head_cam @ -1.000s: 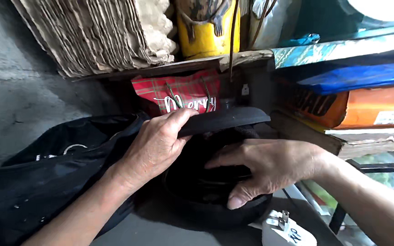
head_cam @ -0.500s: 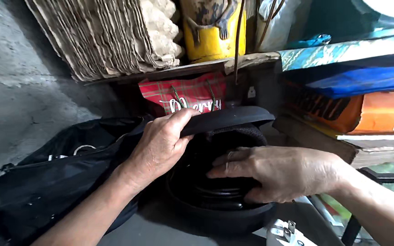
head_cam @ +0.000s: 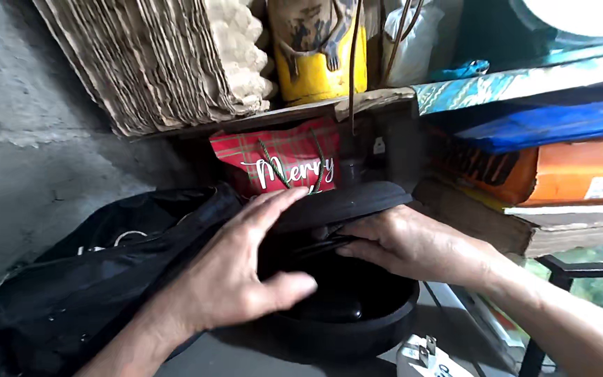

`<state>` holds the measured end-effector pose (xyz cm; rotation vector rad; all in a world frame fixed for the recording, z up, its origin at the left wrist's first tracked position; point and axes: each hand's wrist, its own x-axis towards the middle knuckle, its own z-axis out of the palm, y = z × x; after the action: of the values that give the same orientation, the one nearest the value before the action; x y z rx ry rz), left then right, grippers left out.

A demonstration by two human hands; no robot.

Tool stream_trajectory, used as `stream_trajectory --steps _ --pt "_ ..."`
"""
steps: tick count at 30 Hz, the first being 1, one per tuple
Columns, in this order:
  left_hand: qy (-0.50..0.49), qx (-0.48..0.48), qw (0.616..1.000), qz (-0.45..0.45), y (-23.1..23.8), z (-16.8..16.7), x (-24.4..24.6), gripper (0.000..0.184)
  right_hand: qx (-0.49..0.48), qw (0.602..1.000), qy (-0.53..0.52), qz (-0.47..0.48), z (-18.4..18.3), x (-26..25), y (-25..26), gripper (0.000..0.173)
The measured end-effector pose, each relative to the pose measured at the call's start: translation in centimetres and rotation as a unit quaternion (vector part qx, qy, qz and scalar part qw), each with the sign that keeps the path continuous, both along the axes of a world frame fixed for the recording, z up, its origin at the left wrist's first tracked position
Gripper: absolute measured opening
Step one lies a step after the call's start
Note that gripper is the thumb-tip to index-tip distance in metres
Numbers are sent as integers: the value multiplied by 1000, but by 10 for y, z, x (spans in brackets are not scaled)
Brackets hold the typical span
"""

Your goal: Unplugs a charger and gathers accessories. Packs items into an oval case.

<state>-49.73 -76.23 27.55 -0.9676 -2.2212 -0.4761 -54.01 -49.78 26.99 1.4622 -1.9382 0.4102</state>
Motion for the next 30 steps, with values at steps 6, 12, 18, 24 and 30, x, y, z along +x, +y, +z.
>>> stream_trajectory --steps 6,12,18,24,30 --pt "268 -58 958 84 14 -11 -16 64 -17 999 28 -5 -6 12 0 26" --pt "242 -89 961 98 13 10 -24 43 60 989 138 -7 -3 26 26 25" --pt "267 -93 953 106 10 16 -34 29 116 971 207 -24 1 35 18 29" --pt "251 -90 957 114 14 24 -38 23 203 973 85 64 7 15 0 38" --pt "255 -98 956 108 15 23 -37 26 165 975 138 63 10 12 13 29"
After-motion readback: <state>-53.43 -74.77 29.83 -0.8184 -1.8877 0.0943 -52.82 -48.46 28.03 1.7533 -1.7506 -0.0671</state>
